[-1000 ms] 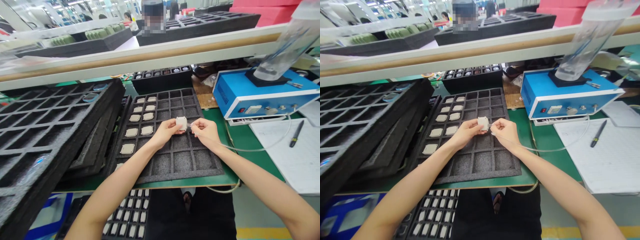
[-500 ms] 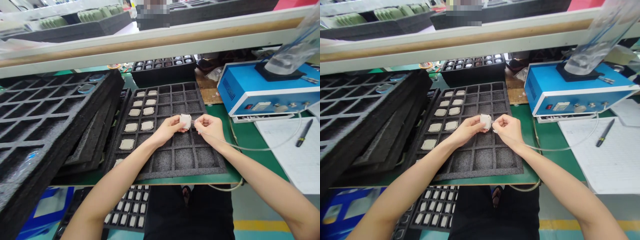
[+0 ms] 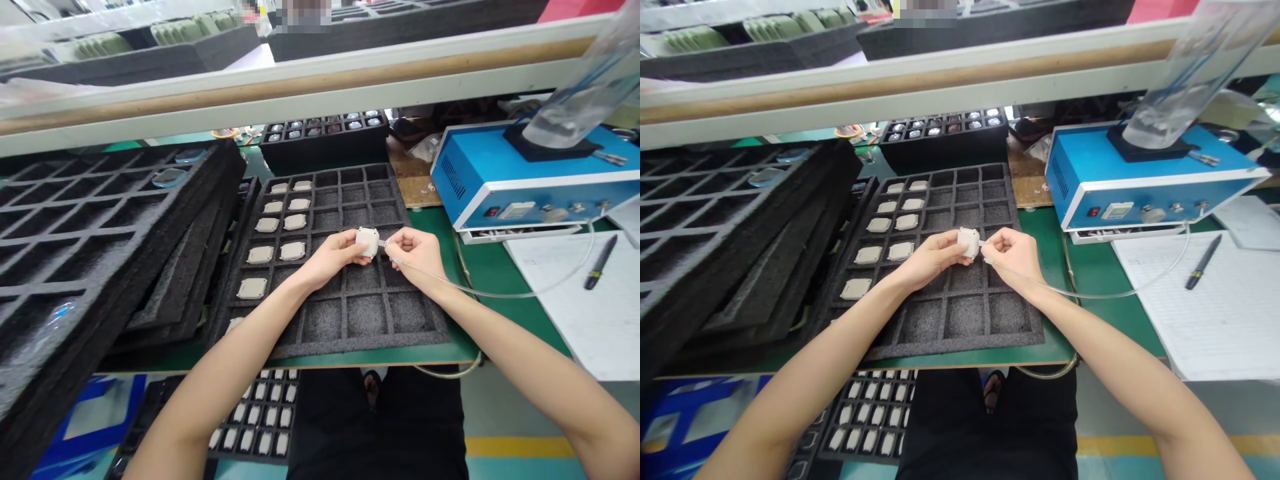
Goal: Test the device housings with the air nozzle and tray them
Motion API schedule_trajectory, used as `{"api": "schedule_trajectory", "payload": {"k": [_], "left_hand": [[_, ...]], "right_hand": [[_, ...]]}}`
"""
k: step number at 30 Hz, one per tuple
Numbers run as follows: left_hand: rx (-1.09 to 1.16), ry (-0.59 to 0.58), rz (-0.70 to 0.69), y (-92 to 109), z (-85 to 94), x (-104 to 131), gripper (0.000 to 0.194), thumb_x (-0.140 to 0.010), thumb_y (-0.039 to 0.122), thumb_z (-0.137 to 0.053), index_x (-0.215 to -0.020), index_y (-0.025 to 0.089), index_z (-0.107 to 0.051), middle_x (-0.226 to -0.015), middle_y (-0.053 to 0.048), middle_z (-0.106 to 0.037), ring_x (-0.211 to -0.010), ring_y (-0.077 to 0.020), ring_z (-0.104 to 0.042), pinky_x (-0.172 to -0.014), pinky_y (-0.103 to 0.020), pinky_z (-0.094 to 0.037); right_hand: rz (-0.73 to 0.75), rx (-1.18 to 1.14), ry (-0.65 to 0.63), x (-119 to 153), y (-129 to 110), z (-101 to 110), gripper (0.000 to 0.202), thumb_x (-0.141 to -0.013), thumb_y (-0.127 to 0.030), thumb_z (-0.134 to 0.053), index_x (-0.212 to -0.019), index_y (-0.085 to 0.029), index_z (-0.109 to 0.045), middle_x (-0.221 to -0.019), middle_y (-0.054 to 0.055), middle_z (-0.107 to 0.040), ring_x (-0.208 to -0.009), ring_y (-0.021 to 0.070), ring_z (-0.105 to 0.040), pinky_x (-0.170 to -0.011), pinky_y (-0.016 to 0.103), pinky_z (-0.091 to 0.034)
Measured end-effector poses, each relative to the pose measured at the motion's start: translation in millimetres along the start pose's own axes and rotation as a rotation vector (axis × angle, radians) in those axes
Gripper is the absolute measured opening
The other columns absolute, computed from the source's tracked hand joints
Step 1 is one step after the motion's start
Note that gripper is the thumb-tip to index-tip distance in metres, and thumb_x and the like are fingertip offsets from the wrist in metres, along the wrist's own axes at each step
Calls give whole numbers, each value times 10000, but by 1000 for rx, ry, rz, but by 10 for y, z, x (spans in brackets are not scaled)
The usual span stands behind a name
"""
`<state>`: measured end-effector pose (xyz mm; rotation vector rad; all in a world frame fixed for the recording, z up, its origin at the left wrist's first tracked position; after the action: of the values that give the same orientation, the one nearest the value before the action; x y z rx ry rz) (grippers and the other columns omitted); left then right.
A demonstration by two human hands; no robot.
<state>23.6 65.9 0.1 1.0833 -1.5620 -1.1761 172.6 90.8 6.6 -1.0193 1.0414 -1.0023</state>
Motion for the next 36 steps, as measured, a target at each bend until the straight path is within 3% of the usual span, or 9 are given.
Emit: {"api": "schedule_trajectory", "payload": {"k": [12,19,26,31,36], "left_hand": [[37,-27,16,13,-9,8,260,-744,281,-678,-942,115,-644,-845,-36,-629,-722,-101,-569,-726,-248,-440],[123,-115,77,15,42,23,239,-744,263,-683,-933,119,-663,-853,-49,-640,-720,-102,-586,-725,-242,-456],[91,-174,109,16,73,45,220,-736,262,-694,-891,108,-671,-825,-49,-627,-722,-106,-580,-702,-235,-460],[74,-172,98,19,81,46,203,-742,254,-689,-882,109,-670,-829,-51,-619,-728,-105,-571,-708,-234,-460],[123,-147,97,-13,67,24,227,-727,251,-703,-896,105,-666,-833,-51,-635,-712,-102,-588,-718,-242,-465]], "right_hand": [[-24,-72,-55,7,-2,-34,79,-652,-196,-584,-591,-155,-552,-497,-23,-545,-400,77,-486,-391,191,-399],[-64,-288,-203,-8,-39,-114,192,-678,-299,-660,-618,-143,-567,-506,-13,-579,-374,75,-503,-371,188,-419],[-157,-412,-329,2,3,-180,347,-619,-425,-743,-609,-137,-551,-488,-15,-575,-368,93,-525,-366,209,-455],[-217,-437,-347,8,31,-186,385,-588,-454,-759,-591,-132,-549,-478,-11,-575,-365,96,-525,-362,214,-460],[-178,-387,-306,-2,44,-182,369,-624,-460,-729,-615,-136,-552,-499,-15,-576,-379,90,-521,-375,208,-452]]}}
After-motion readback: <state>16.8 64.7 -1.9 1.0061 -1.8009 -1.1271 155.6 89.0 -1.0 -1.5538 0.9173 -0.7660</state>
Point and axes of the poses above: each hand's wrist, its own x-axis away from the middle knuckle, its own z-axis out of the back of the hand, y = z × x, the point moved 5 cm from there along -x, towards the middle knuckle
